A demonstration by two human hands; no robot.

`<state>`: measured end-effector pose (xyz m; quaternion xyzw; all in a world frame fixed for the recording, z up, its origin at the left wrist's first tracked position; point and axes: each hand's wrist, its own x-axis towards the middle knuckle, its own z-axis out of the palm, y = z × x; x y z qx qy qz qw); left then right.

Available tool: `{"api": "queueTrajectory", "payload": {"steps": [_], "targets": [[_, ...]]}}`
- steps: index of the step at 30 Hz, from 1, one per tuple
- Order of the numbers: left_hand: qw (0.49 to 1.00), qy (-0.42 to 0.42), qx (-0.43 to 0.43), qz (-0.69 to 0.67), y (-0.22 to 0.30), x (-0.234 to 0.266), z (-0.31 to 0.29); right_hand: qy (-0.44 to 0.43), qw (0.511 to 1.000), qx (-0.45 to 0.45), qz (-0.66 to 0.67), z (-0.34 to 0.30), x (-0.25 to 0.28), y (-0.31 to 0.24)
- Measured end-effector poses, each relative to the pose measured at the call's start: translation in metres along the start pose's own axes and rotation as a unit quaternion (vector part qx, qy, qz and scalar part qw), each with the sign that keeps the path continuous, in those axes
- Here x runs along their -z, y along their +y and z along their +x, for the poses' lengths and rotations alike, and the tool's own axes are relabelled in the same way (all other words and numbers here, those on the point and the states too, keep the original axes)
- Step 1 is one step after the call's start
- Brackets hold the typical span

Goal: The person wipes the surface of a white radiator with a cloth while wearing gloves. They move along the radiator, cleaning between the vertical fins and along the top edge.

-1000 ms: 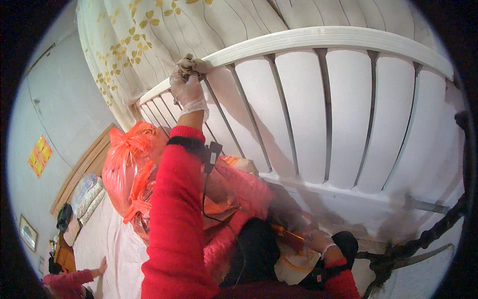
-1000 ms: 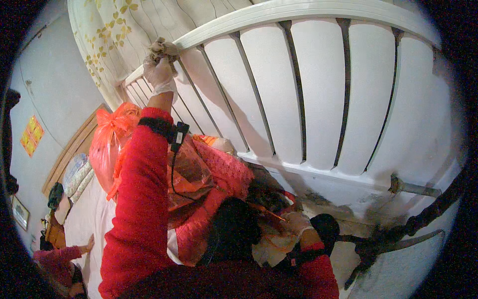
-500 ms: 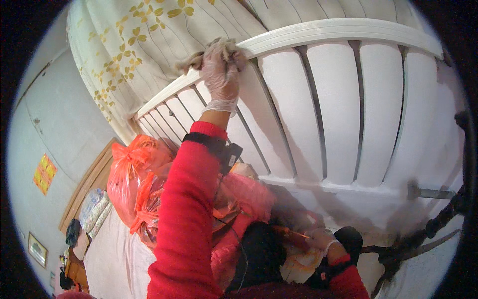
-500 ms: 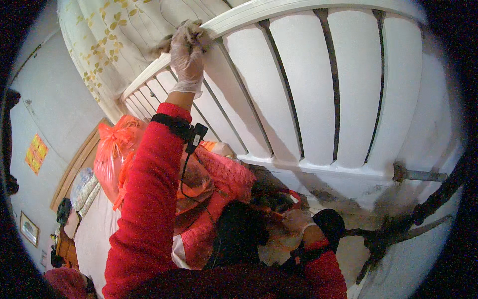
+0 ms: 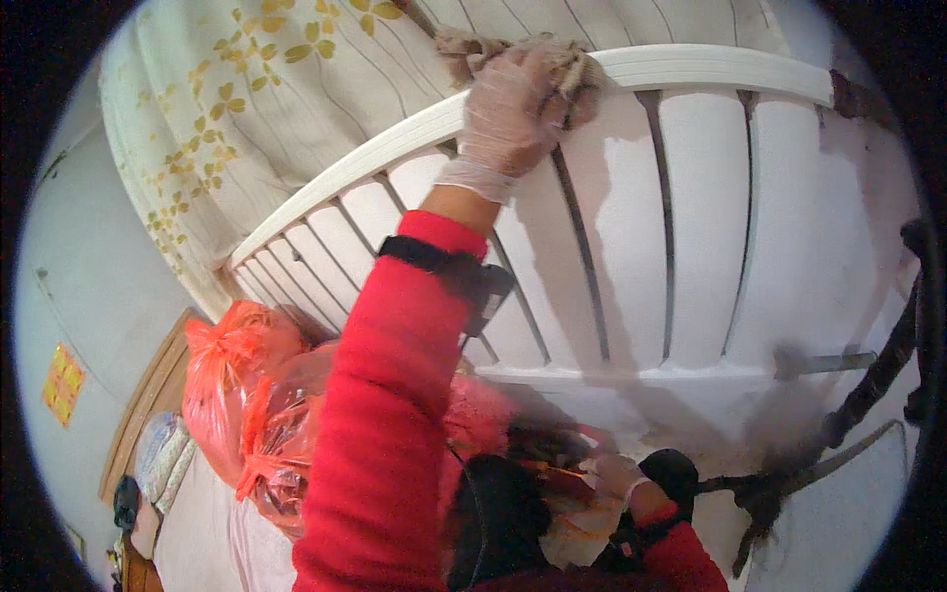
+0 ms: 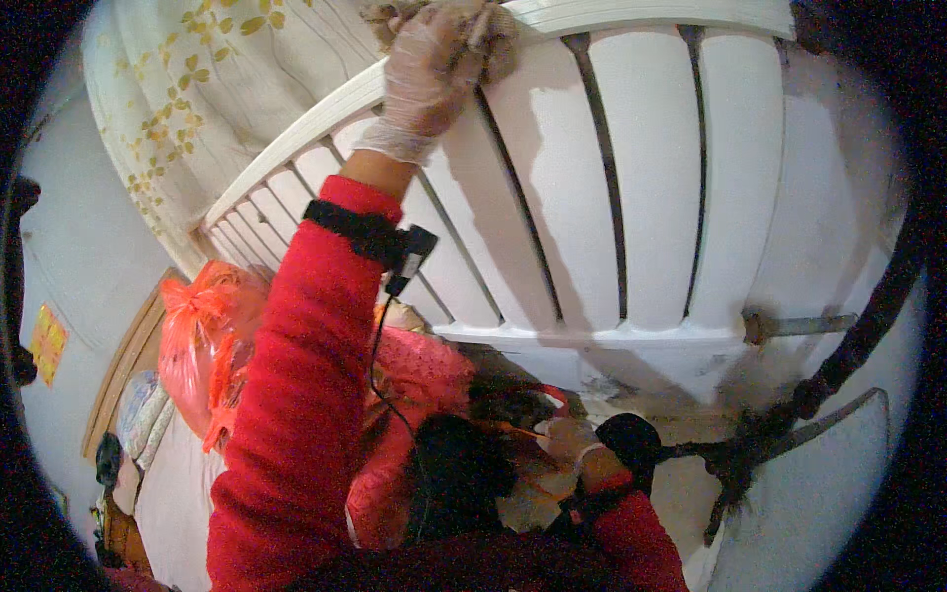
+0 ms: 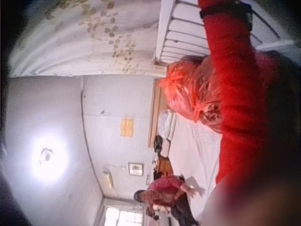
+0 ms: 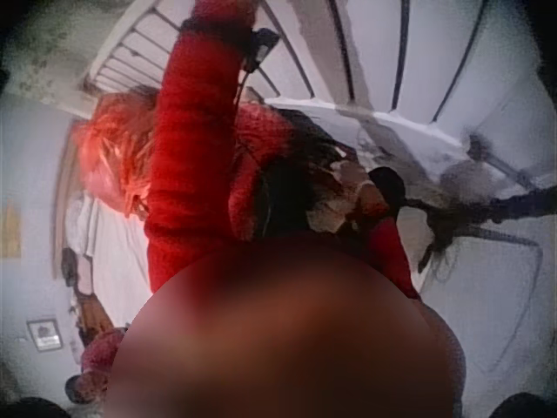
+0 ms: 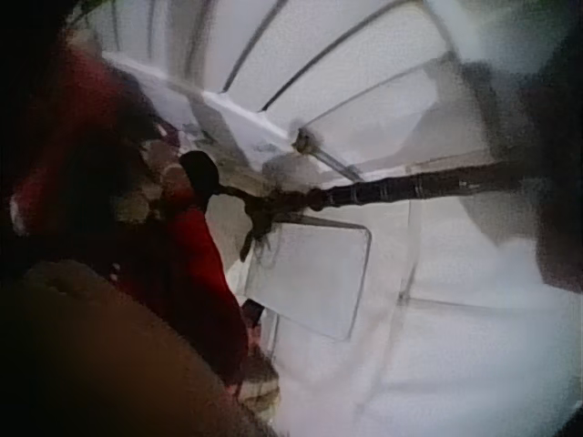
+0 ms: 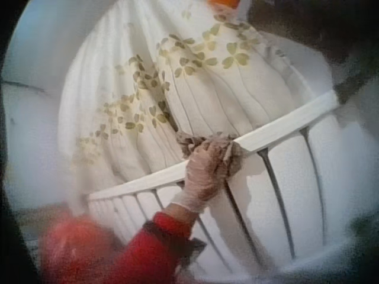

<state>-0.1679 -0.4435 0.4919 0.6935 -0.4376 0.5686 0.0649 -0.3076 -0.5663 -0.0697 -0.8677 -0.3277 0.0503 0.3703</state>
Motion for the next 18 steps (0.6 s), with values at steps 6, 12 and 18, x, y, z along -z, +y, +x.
{"api": "queueTrajectory", "payload": {"steps": [6, 12, 18], "targets": [[0.998, 0.013, -0.053, 0.003, -0.038, 0.010, -0.015, -0.008, 0.996, -0.094, -0.010, -0.019, 0.033, -0.034], [0.999, 0.030, 0.037, -0.018, -0.069, 0.041, -0.057, 0.034, 0.989, -0.139, -0.025, -0.028, 0.047, -0.048], [0.986, 0.053, 0.157, -0.037, -0.118, 0.076, -0.108, -0.011, 0.984, -0.172, -0.037, -0.026, 0.048, -0.046]]}}
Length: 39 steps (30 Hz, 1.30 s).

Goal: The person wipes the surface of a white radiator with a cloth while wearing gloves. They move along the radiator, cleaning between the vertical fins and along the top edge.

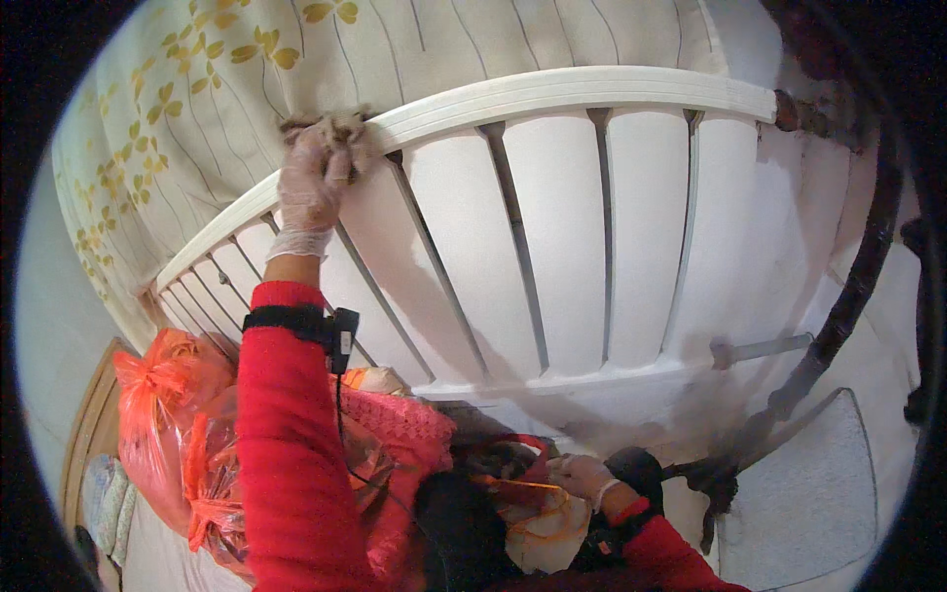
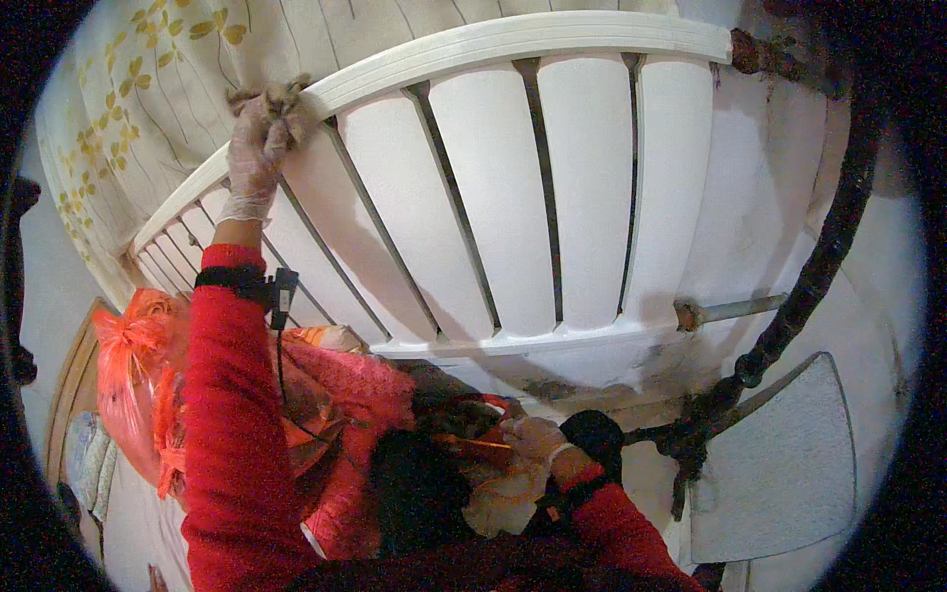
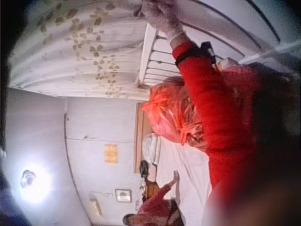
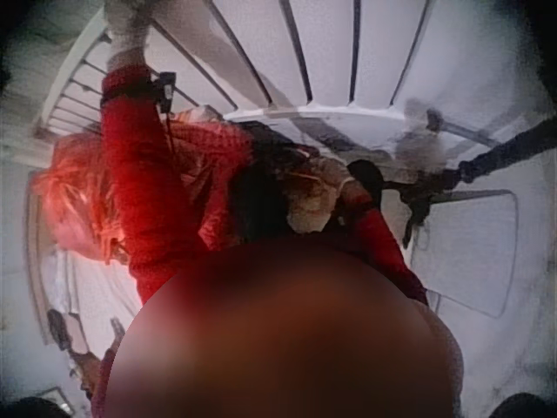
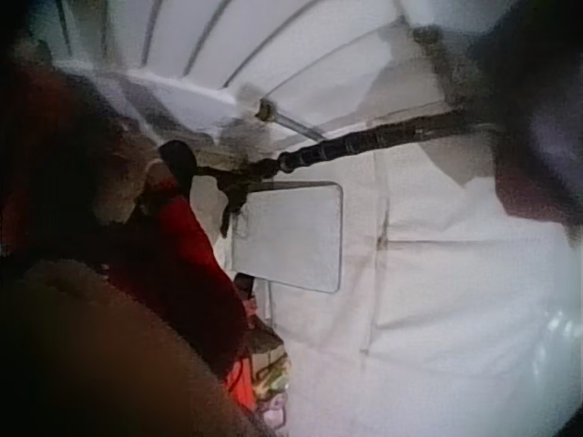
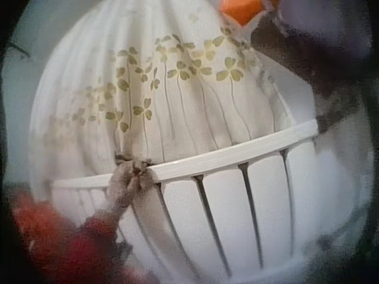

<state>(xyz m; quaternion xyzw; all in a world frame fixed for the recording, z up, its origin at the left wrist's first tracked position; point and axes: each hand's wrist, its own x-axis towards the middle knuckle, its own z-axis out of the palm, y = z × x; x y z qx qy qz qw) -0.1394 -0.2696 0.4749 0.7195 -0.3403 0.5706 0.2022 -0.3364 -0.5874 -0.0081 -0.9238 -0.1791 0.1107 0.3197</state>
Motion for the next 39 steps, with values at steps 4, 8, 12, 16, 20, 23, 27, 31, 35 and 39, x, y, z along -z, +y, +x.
{"api": "queueTrajectory", "payload": {"steps": [4, 8, 12, 16, 20, 23, 27, 31, 35, 39], "targets": [[0.968, 0.008, 0.217, -0.127, -0.033, 0.020, -0.005, -0.023, 0.999, -0.005, -0.025, 0.000, 0.003, -0.006], [0.991, 0.028, 0.134, 0.000, -0.025, 0.020, -0.005, -0.060, 0.997, 0.011, -0.051, 0.002, 0.005, -0.012], [0.996, -0.015, -0.038, 0.073, 0.016, 0.009, -0.003, -0.048, 0.998, 0.018, -0.044, 0.005, -0.001, -0.011], [0.986, 0.008, -0.071, 0.149, 0.063, -0.032, 0.016, -0.057, 0.995, 0.022, -0.077, 0.008, -0.006, -0.011], [0.982, -0.017, -0.099, 0.161, 0.110, -0.071, 0.038, -0.082, 0.993, 0.023, -0.086, 0.009, -0.005, -0.011], [0.981, -0.034, -0.117, 0.151, 0.149, -0.098, 0.055, -0.071, 0.996, 0.018, -0.058, 0.011, -0.005, -0.008], [0.980, -0.064, -0.142, 0.127, 0.184, -0.125, 0.069, -0.067, 0.996, 0.053, -0.028, 0.015, -0.012, 0.001], [0.979, -0.042, -0.183, 0.077, 0.189, -0.123, 0.070, -0.024, 0.995, 0.087, 0.044, 0.012, -0.015, 0.010], [0.981, -0.041, -0.185, 0.034, 0.178, -0.108, 0.061, -0.033, 0.996, 0.047, 0.068, 0.005, -0.008, 0.008], [0.987, -0.008, -0.156, 0.044, 0.151, -0.088, 0.045, -0.043, 0.999, -0.009, 0.003, 0.002, 0.002, -0.004]]}}
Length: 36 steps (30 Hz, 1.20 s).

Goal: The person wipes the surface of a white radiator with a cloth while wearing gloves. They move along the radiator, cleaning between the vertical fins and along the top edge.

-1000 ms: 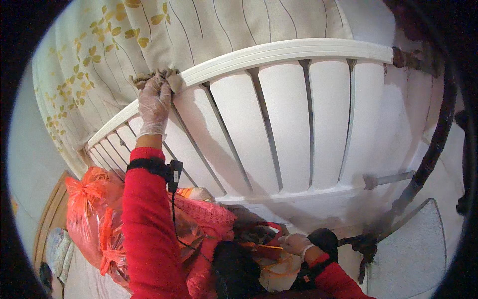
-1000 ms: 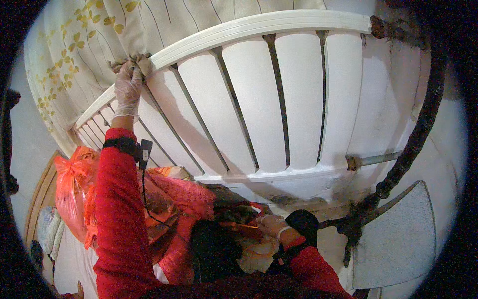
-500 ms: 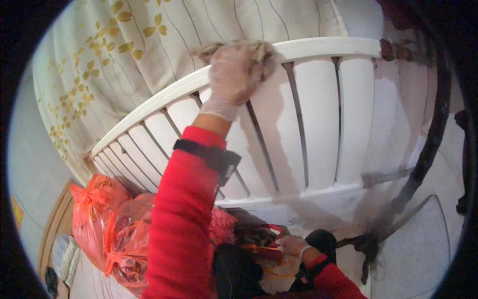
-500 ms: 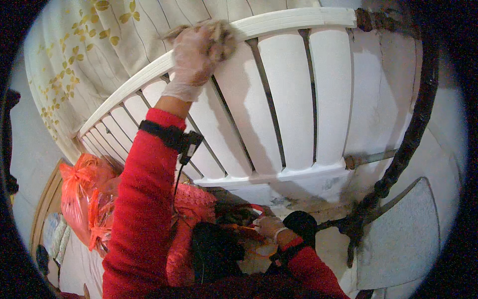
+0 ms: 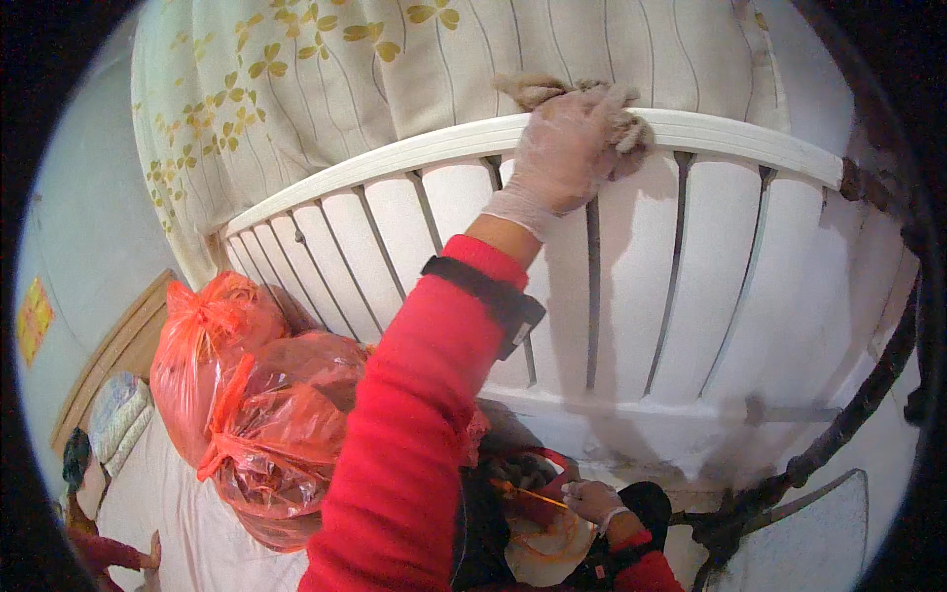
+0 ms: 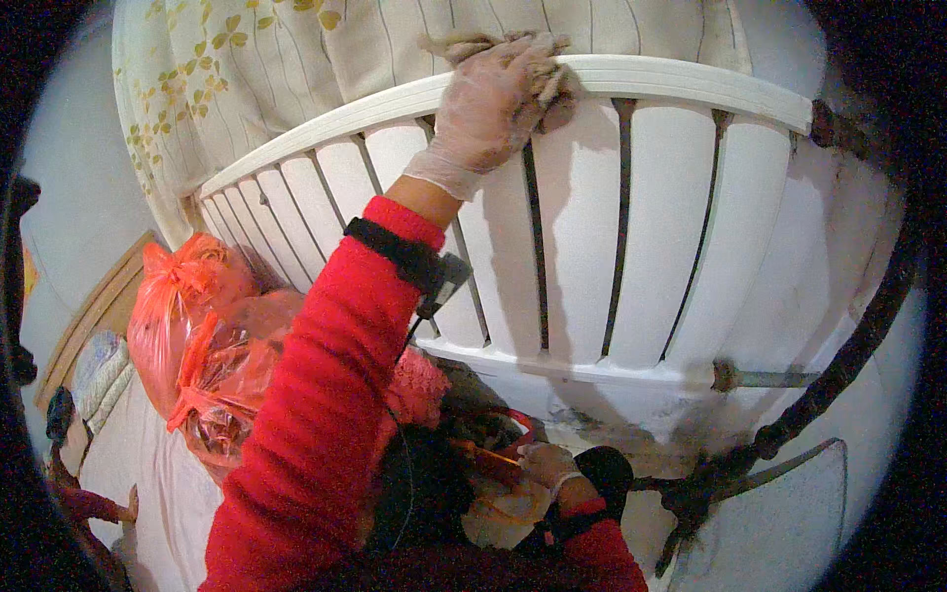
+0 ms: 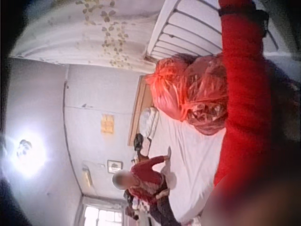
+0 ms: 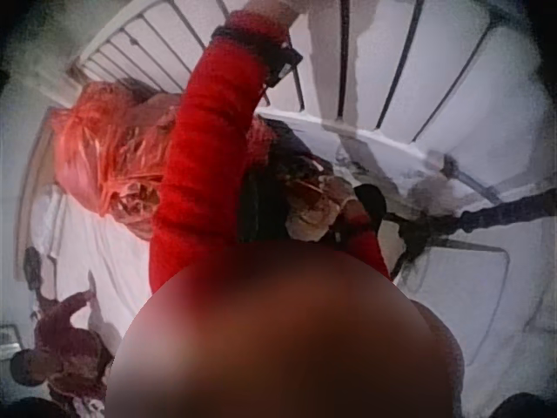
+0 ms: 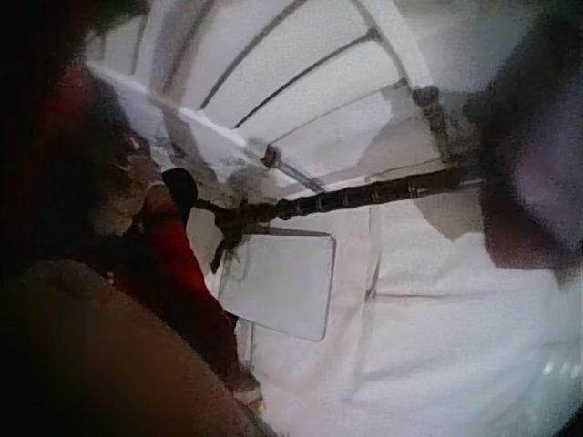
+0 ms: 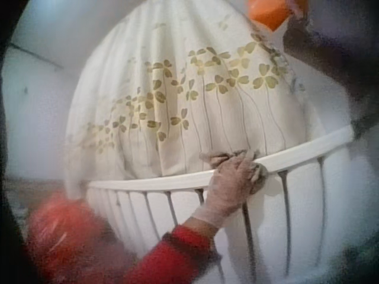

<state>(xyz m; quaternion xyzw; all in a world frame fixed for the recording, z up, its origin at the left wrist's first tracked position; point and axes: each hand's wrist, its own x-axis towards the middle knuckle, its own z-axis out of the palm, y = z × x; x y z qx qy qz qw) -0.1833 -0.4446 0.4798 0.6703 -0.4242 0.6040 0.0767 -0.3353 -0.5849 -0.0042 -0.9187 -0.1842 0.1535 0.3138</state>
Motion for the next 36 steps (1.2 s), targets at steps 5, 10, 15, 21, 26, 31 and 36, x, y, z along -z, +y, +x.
{"api": "queueTrajectory", "payload": {"steps": [5, 10, 15, 21, 26, 31, 36], "targets": [[0.998, -0.018, 0.020, 0.048, -0.048, 0.035, -0.037, -0.019, 0.999, -0.010, -0.026, 0.000, 0.005, -0.008], [0.990, -0.045, 0.068, 0.112, -0.096, 0.078, -0.078, -0.014, 0.999, 0.036, 0.001, 0.003, 0.001, -0.002], [0.985, -0.032, 0.133, 0.102, -0.156, 0.108, -0.103, -0.021, 0.997, 0.032, -0.064, 0.009, -0.010, 0.008], [0.923, -0.031, 0.365, 0.121, -0.218, 0.135, -0.122, -0.058, 0.992, 0.019, -0.112, 0.020, -0.017, 0.011], [0.886, -0.046, 0.460, 0.042, -0.217, 0.131, -0.128, -0.098, 0.986, -0.020, -0.133, 0.021, -0.015, 0.002], [0.930, 0.012, 0.364, -0.058, -0.181, 0.112, -0.123, -0.070, 0.991, 0.021, -0.114, 0.013, -0.012, -0.005], [0.991, -0.012, 0.099, 0.087, -0.134, 0.087, -0.099, -0.081, 0.989, 0.020, -0.118, 0.013, -0.008, -0.006]]}}
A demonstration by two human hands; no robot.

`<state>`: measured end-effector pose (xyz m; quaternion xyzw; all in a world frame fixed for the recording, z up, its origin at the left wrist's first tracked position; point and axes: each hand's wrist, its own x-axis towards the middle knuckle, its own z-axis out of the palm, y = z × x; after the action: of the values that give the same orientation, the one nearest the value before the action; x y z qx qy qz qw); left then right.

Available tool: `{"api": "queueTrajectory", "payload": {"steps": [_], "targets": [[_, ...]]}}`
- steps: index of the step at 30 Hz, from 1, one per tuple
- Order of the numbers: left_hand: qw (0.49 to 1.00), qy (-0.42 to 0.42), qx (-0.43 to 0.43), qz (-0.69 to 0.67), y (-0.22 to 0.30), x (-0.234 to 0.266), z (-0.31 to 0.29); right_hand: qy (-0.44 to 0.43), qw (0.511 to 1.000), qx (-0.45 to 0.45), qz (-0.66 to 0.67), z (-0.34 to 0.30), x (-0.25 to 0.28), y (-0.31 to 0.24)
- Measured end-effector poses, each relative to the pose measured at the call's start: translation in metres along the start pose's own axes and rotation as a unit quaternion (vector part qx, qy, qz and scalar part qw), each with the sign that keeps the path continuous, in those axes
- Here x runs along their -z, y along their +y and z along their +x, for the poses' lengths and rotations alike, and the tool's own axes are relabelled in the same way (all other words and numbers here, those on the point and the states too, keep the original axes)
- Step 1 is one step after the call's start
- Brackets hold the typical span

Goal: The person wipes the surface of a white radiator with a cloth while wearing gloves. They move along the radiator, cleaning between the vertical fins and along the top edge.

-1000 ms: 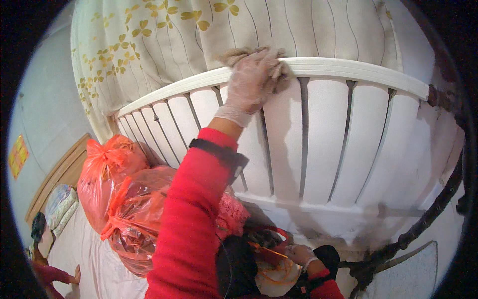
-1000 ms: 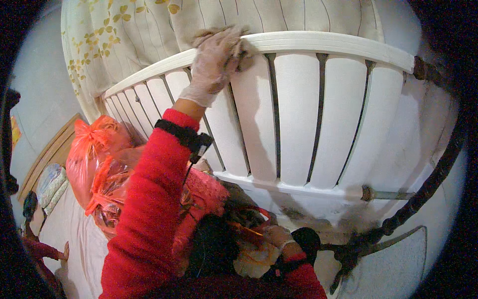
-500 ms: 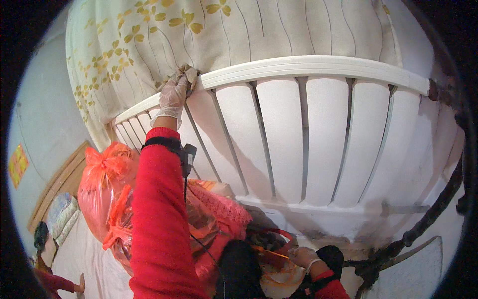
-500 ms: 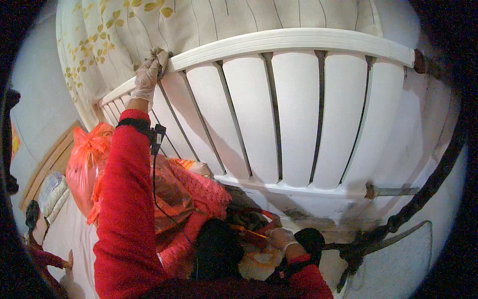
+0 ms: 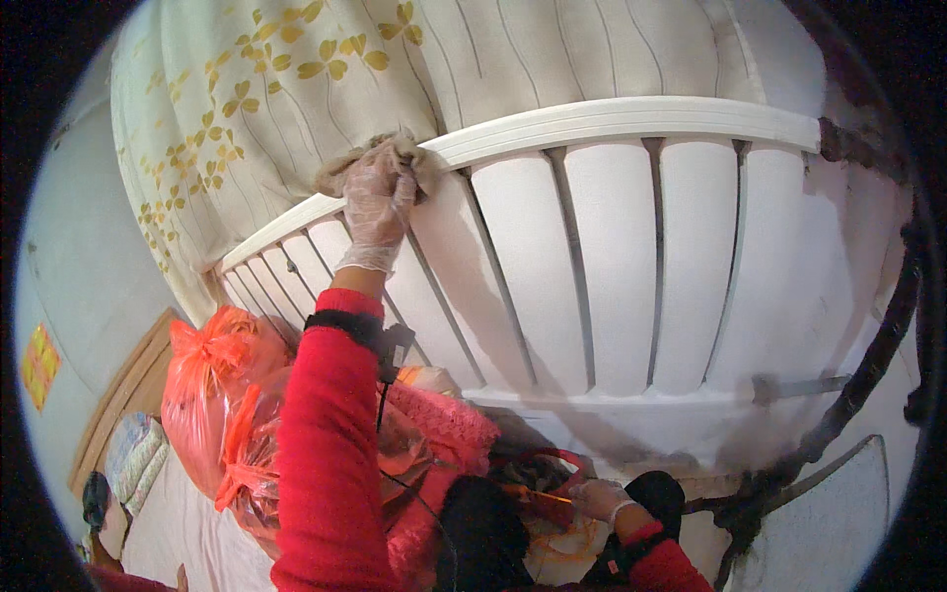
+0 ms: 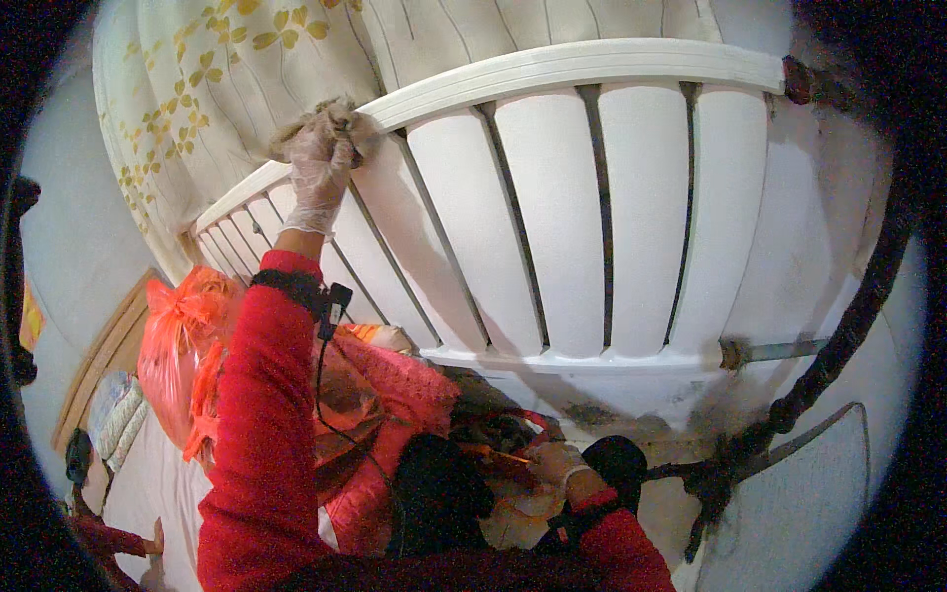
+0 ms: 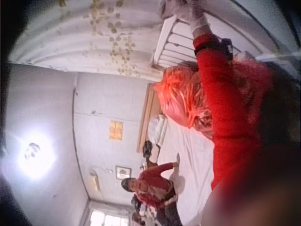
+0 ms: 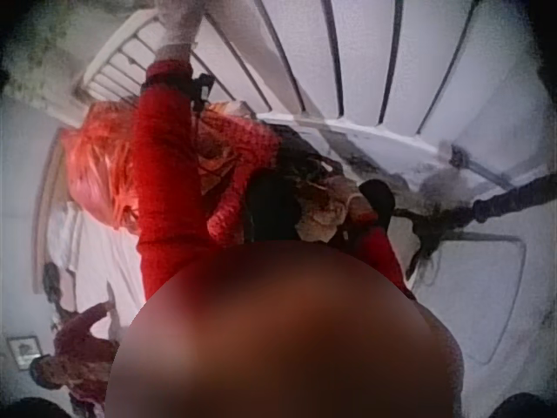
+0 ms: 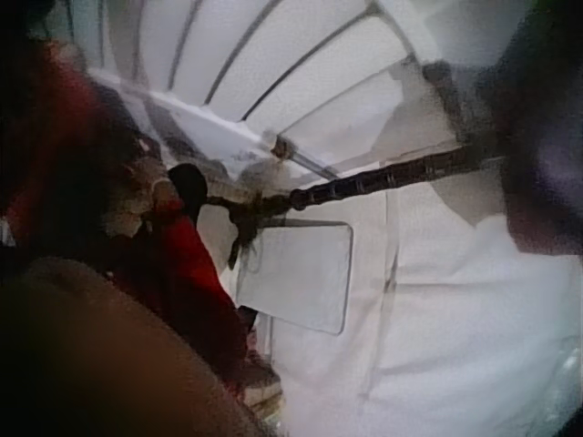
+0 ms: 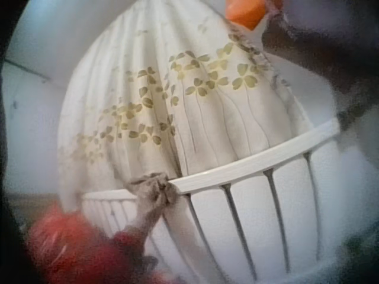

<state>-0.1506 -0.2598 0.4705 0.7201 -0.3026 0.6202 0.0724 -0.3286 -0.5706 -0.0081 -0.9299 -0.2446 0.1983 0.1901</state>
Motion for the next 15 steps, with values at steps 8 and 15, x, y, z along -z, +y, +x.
{"api": "queueTrajectory", "payload": {"steps": [8, 15], "targets": [[0.996, 0.003, -0.084, 0.042, 0.073, -0.028, 0.026, 0.052, 0.997, 0.051, 0.037, -0.002, -0.003, 0.005], [0.994, -0.063, -0.083, 0.038, 0.127, -0.044, 0.058, 0.065, 0.994, 0.067, 0.061, 0.009, -0.014, 0.008]]}}
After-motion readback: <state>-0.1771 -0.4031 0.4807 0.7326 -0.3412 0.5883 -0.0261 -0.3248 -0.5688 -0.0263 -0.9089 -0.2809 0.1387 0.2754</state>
